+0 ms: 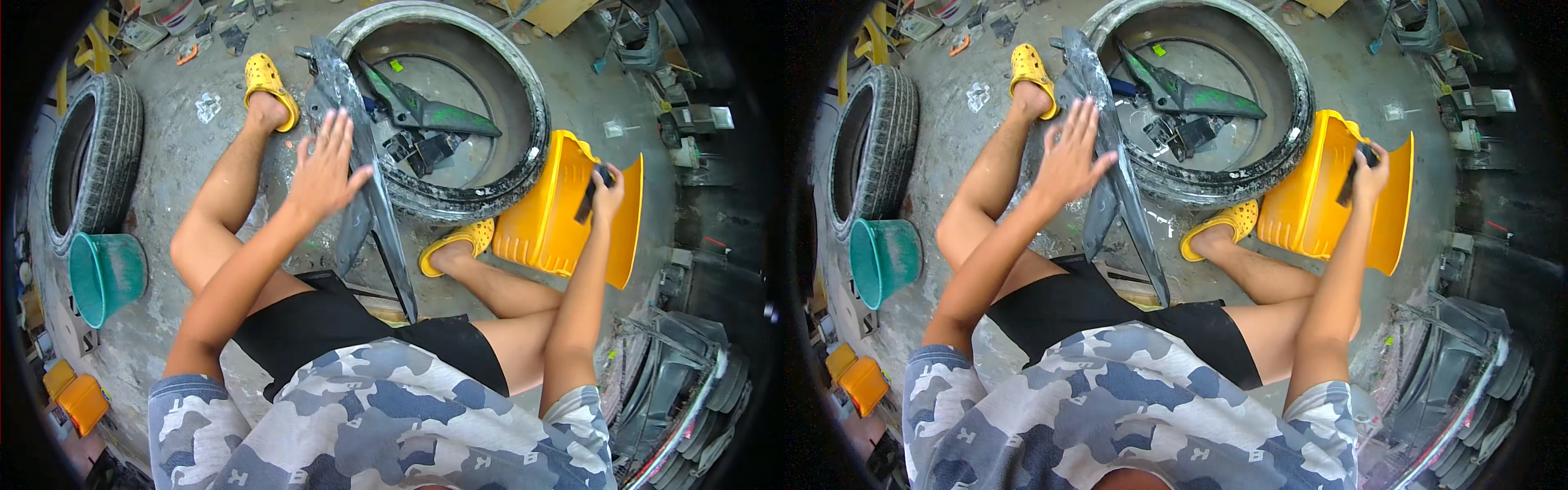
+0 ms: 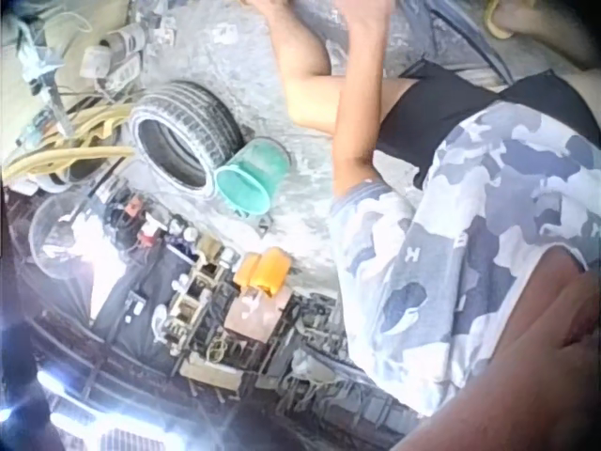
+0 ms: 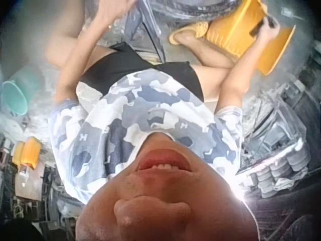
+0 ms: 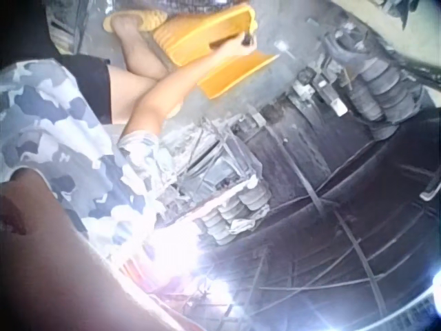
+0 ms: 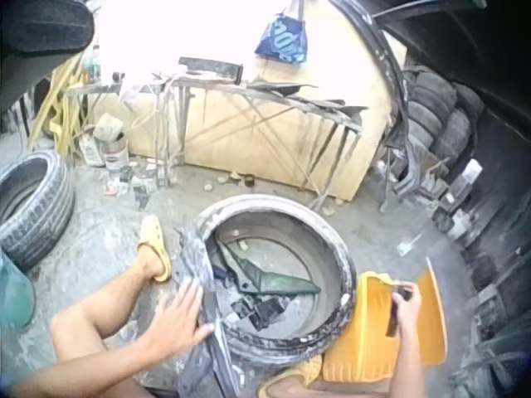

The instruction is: The recorder is using a sanding block to smooth the surface of a black plastic automotive trim piece.

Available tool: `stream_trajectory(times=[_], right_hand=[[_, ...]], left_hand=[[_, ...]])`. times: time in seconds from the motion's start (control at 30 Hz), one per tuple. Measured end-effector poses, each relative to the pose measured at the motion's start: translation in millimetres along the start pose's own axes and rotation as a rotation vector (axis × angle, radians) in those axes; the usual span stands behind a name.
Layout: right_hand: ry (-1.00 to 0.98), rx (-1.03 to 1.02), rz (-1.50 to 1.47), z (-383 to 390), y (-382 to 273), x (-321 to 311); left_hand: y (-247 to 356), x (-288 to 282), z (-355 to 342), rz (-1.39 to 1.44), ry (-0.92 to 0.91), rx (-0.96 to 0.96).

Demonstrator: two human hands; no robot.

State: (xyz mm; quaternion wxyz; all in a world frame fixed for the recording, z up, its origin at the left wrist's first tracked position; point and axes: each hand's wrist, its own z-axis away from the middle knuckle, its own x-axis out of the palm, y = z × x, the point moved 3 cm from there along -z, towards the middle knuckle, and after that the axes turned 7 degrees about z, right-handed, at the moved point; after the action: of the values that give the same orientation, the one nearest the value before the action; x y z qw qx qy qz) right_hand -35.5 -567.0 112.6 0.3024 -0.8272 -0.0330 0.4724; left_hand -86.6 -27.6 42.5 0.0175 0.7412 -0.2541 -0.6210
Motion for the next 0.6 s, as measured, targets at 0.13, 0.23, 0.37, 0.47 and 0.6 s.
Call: stream_trajectory(times=[0.13, 0.23, 0.37, 0.47, 0.6], right_hand=[[0.104, 0.277, 0.162, 4.2, 109.9, 8.7], [0.039, 0.513, 0.098, 17.2, 199.3, 33.1], [-0.282, 0.814, -0.420, 66.8, 221.1, 97.9], [-0.546, 0.893, -0.552, 82.6, 259.6, 109.7], [-0.575, 0.944, -0.465, 106.9, 260.9, 137.5]], left_hand=[[39.2, -15.6, 44.2, 0.077, -0.296, 0.091], [59.4, -24.5, 59.3, 0.158, -0.362, 0.139], [56.1, -36.4, 67.1, 0.360, -0.305, -0.017], [46.6, -12.3, 65.2, 0.580, 0.083, -0.553], [47.5, 17.7, 62.5, 1.232, -0.208, -0.865]])
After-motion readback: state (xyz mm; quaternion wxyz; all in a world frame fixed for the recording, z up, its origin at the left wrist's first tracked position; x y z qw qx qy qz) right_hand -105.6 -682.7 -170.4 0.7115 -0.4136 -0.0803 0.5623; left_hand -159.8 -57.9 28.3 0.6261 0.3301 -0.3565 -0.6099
